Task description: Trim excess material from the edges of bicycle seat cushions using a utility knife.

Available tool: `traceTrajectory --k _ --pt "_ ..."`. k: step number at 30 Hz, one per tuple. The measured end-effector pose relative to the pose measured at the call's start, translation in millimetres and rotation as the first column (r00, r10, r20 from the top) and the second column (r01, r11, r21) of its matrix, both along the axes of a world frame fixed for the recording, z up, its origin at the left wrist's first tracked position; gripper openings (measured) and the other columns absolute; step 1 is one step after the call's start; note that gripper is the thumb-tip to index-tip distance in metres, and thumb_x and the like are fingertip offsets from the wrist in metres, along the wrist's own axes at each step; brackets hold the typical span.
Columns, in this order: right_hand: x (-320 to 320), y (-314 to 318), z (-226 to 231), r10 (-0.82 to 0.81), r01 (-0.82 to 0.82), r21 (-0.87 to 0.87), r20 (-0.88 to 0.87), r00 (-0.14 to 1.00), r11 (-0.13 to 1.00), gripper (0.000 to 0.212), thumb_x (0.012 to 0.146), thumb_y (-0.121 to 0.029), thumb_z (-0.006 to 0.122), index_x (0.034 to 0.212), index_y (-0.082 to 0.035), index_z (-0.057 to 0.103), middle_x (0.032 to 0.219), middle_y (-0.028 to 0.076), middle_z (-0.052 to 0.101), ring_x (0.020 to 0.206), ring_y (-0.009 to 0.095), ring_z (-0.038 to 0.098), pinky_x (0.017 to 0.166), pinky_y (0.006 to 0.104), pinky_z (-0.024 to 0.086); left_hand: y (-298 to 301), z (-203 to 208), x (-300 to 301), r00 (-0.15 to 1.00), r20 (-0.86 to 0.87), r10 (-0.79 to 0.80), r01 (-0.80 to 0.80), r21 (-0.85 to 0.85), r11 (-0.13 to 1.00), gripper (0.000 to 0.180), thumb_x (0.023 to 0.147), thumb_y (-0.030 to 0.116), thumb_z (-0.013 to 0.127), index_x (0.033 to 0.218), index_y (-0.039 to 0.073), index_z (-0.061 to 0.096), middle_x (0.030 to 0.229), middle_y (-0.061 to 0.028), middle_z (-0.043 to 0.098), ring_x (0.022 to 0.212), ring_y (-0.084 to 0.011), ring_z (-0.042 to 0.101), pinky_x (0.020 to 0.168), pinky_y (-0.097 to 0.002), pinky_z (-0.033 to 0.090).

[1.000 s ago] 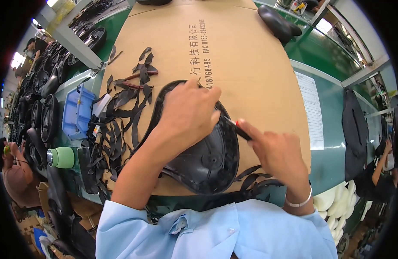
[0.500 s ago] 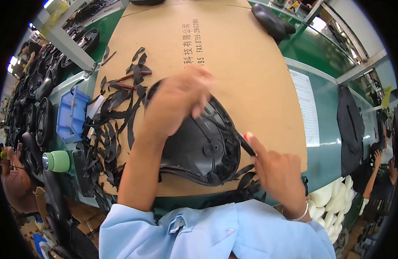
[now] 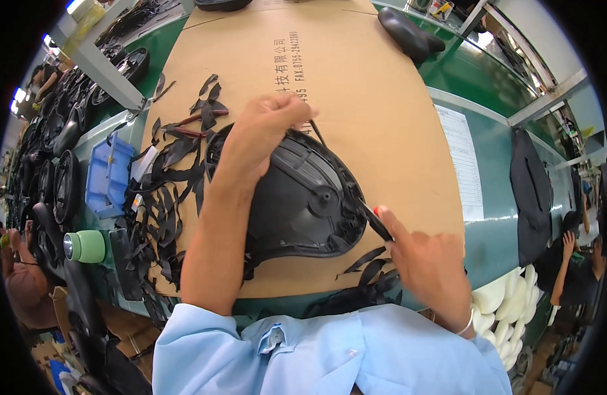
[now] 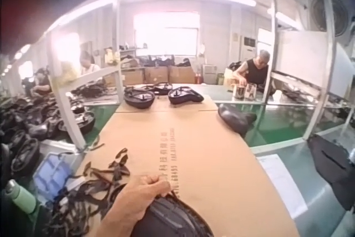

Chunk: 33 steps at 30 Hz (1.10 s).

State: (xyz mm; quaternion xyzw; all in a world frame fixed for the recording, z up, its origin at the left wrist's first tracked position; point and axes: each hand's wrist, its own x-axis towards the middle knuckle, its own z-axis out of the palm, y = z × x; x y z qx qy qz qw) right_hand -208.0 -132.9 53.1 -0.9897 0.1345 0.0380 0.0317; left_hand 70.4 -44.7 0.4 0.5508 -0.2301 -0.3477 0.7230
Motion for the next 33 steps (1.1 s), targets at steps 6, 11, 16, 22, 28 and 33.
traceTrajectory --k 6,11,16,22,28,33 --pt "48.1 -75.2 2.5 0.146 -0.147 0.013 0.060 0.988 0.989 0.051 0.079 -0.014 0.065 0.127 -0.025 0.055 0.063 0.009 0.060 0.057 0.027 0.058 0.051 0.0380 0.041 58.7 0.5 31.6 0.413 0.761 -0.500 -0.160 0.601 0.783 0.030 0.085 0.029 0.058 0.073 0.002 0.058 0.076 -0.0081 0.058 0.076 -0.0243 0.057 0.072 -0.0349 0.043" --pt "81.2 -91.6 -2.9 0.505 -0.509 0.237 0.080 0.859 0.828 0.048 0.080 -0.017 0.065 0.125 -0.032 0.056 0.060 0.005 0.056 0.053 0.024 0.050 0.055 0.0332 0.037 101.7 27.7 -18.1 0.743 0.299 -0.599 0.179 0.773 0.608 0.033 0.093 0.030 0.053 0.075 0.002 0.057 0.073 -0.0065 0.062 0.071 -0.0112 0.054 0.066 -0.0275 0.041" --pt "82.0 -78.9 4.1 0.604 -0.604 -0.021 -0.010 0.797 0.797 0.048 0.083 -0.018 0.062 0.128 -0.035 0.052 0.056 0.002 0.052 0.050 0.020 0.049 0.052 0.0317 0.035 78.4 24.7 -66.9 0.981 0.166 0.099 -0.073 -0.152 0.986 0.032 0.100 0.028 0.042 0.079 0.006 0.050 0.061 0.0019 0.042 0.054 -0.0070 0.040 0.047 -0.0223 0.030" --pt "21.3 -51.8 15.0 0.334 -0.336 0.017 -0.168 0.927 0.942 0.057 0.083 -0.019 0.063 0.136 -0.026 0.044 0.054 0.003 0.050 0.048 0.021 0.050 0.052 0.0339 0.036 101.2 81.9 -54.4 0.742 -0.022 0.670 -0.616 -0.416 0.669 0.035 0.095 0.027 0.052 0.067 0.013 0.036 0.056 0.0051 0.025 0.046 -0.0047 0.017 0.043 -0.0235 0.015" --pt "-19.4 -5.0 4.5 0.047 -0.039 0.102 -0.076 0.996 0.994 0.056 0.084 -0.016 0.061 0.137 -0.012 0.042 0.051 0.006 0.051 0.042 0.024 0.049 0.044 0.0367 0.035 143.1 97.2 -55.0 0.552 0.079 0.830 -0.594 -0.661 0.458 0.038 0.095 0.019 0.050 0.064 0.011 0.029 0.059 0.0024 0.025 0.049 -0.0068 0.016 0.046 -0.0255 0.015" --pt "-40.8 17.9 -4.6 -0.116 0.108 0.217 0.027 0.993 0.970 0.057 0.084 -0.019 0.062 0.137 -0.009 0.042 0.047 0.005 0.049 0.037 0.022 0.047 0.038 0.0353 0.033 147.4 104.2 -71.7 0.109 0.061 0.992 -0.724 -0.679 0.121 0.037 0.089 0.016 0.049 0.062 0.013 0.024 0.061 0.0019 0.021 0.051 -0.0092 0.016 0.048 -0.0251 0.015"
